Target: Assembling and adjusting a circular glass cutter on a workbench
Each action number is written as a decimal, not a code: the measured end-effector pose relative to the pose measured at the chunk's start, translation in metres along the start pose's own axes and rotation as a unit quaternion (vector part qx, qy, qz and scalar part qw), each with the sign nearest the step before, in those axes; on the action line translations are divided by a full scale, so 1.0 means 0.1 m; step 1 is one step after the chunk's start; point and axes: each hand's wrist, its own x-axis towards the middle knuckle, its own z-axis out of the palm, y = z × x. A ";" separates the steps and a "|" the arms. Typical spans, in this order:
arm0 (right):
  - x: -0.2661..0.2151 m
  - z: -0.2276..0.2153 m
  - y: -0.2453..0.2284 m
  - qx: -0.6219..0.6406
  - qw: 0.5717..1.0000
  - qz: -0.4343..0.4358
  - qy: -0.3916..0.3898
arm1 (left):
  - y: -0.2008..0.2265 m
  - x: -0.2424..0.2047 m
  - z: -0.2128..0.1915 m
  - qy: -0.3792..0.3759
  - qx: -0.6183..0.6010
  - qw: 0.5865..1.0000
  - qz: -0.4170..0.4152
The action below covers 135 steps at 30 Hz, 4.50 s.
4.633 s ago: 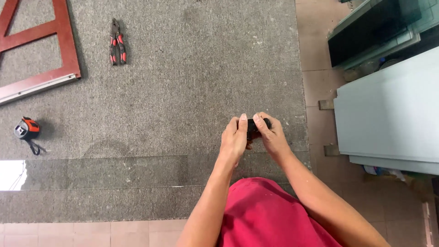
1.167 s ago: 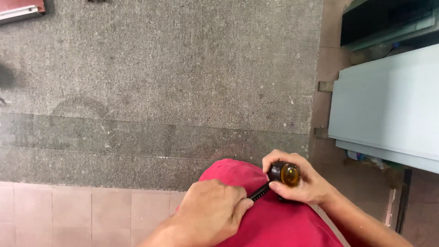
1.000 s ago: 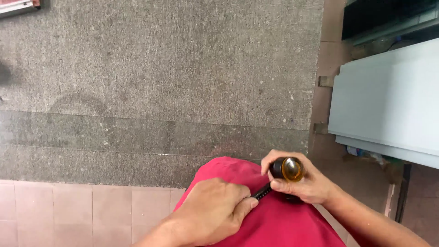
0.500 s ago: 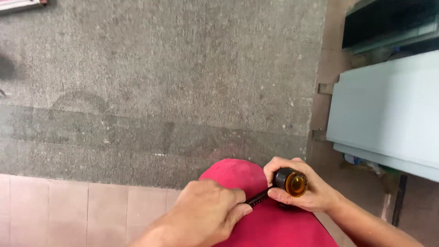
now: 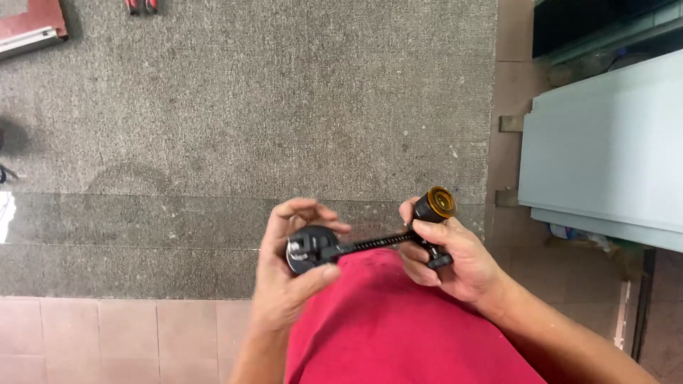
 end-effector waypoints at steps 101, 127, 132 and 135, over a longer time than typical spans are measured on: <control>0.60 -0.65 -0.42 -0.515 0.844 -0.147 0.020 | -0.52 0.71 0.20 -0.039 0.433 0.863 -0.257; -0.30 -0.43 0.33 -0.685 0.653 -0.311 0.086 | -0.88 -0.20 0.23 0.025 0.261 0.965 -0.002; -0.31 -0.31 0.30 -0.692 0.635 -0.332 0.088 | -0.82 -0.16 0.32 0.032 0.276 0.960 0.017; -0.31 -0.20 0.28 -0.688 0.637 -0.337 0.085 | -0.82 -0.15 0.31 0.038 0.294 0.955 0.026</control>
